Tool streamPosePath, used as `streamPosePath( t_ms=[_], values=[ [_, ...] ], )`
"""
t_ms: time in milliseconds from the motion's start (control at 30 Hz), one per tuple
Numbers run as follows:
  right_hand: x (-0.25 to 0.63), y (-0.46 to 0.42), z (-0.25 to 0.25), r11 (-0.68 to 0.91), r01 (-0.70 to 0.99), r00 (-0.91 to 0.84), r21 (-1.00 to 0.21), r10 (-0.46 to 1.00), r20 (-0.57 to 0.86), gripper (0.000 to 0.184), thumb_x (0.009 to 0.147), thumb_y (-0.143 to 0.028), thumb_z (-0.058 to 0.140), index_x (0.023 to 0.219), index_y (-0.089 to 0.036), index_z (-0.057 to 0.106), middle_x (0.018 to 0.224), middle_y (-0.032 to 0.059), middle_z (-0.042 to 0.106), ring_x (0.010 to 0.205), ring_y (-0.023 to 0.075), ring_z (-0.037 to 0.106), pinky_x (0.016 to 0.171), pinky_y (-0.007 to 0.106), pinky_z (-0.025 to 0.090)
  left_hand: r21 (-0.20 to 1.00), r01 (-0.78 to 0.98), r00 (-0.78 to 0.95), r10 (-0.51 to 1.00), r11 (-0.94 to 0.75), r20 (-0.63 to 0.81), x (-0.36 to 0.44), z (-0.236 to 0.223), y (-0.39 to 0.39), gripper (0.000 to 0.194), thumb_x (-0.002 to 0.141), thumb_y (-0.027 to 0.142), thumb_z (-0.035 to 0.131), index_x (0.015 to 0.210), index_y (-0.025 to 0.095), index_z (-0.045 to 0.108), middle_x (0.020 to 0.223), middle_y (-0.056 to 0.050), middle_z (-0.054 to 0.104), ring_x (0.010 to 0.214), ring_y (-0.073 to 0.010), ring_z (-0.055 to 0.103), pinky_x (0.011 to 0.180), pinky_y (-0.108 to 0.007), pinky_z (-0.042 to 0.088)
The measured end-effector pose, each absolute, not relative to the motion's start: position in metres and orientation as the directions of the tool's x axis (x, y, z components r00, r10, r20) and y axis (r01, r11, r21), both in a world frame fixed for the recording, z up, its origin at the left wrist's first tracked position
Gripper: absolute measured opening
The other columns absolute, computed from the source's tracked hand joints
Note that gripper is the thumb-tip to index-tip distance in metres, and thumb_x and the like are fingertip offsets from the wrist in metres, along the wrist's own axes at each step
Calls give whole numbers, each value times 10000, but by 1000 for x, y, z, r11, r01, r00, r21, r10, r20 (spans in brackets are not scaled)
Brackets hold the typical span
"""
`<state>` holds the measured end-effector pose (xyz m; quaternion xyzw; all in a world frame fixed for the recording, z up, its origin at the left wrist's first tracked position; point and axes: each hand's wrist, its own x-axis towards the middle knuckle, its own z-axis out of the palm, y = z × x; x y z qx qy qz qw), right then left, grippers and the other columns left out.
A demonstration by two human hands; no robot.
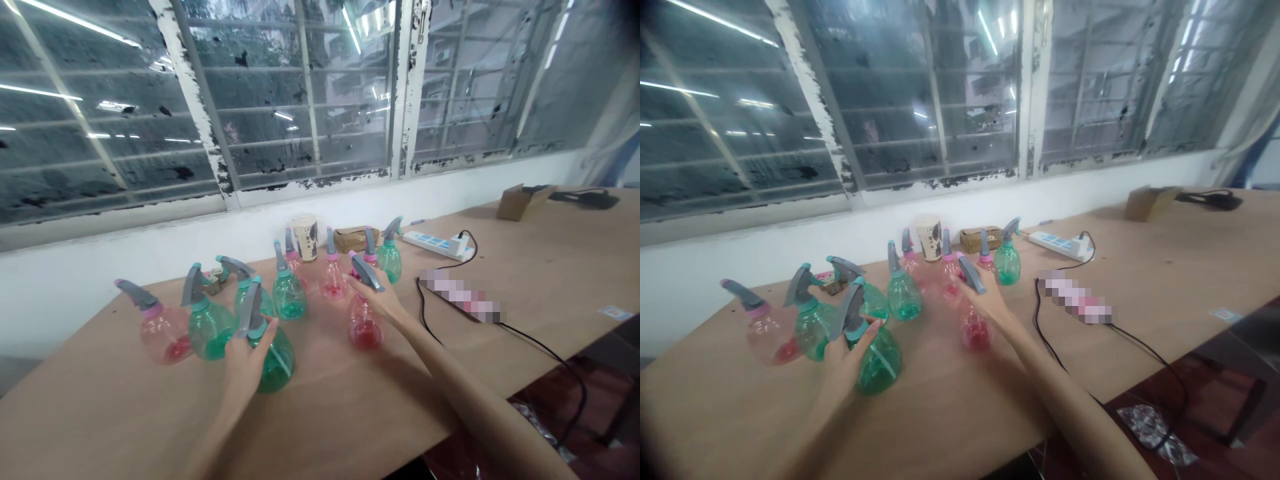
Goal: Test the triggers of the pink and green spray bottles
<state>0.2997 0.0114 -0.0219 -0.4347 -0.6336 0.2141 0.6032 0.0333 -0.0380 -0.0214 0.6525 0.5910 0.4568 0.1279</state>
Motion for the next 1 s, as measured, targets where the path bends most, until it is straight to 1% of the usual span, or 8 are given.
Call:
streamPosePath(
  t_ms=[100,267,467,600,700,800,900,1000],
  values=[
    [299,12,-21,542,317,82,-778,801,592,191,758,-351,587,667,-206,502,604,-51,482,584,124,454,580,268,367,710,650,-109,891,-272,442,34,-21,-39,391,782,557,522,851,190,640,700,-17,669,707,-229,618,643,-299,463],
    [296,12,-23,549,307,84,-778,798,596,167,771,-352,571,701,-215,506,639,-41,505,605,134,474,600,281,386,721,640,-118,893,-267,435,34,-21,-39,385,785,556,526,842,192,641,701,-16,673,715,-233,624,626,-294,461],
    [294,8,-26,536,178,92,-825,826,557,196,743,-361,614,864,-212,578,854,24,634,758,188,599,714,338,469,719,645,-128,891,-258,435,33,-23,-37,400,773,563,531,851,188,648,693,-23,674,711,-235,621,635,-298,465],
    [292,14,-27,523,157,98,-838,836,540,254,736,-352,629,949,-216,605,943,40,666,834,207,635,786,363,480,722,639,-127,889,-266,440,33,-24,-37,393,777,562,533,843,191,643,699,-17,674,714,-229,623,649,-293,466],
    [285,24,-26,534,155,93,-831,830,551,300,742,-377,629,979,-194,610,928,48,676,831,207,643,797,363,482,721,641,-126,890,-264,438,33,-23,-37,397,778,565,529,845,190,641,701,-19,674,717,-230,624,647,-294,465],
    [277,31,-23,546,174,81,-820,821,564,316,747,-375,626,1003,-190,617,903,37,677,833,202,638,796,356,481,724,638,-129,891,-261,435,34,-22,-37,401,771,569,530,833,189,639,713,-23,675,719,-233,623,646,-298,463],
    [271,35,-22,546,189,75,-816,821,566,303,751,-365,621,1002,-195,622,899,29,679,832,200,633,798,354,479,726,635,-127,891,-265,436,34,-23,-37,388,769,563,534,818,193,641,713,-22,674,723,-234,621,655,-302,463],
    [269,39,-22,573,162,46,-803,809,587,272,758,-359,609,967,-187,622,898,37,674,835,202,630,807,356,477,728,629,-119,891,-273,438,33,-25,-36,366,783,544,534,834,197,638,738,-22,677,743,-232,618,663,-301,461]
  ],
)
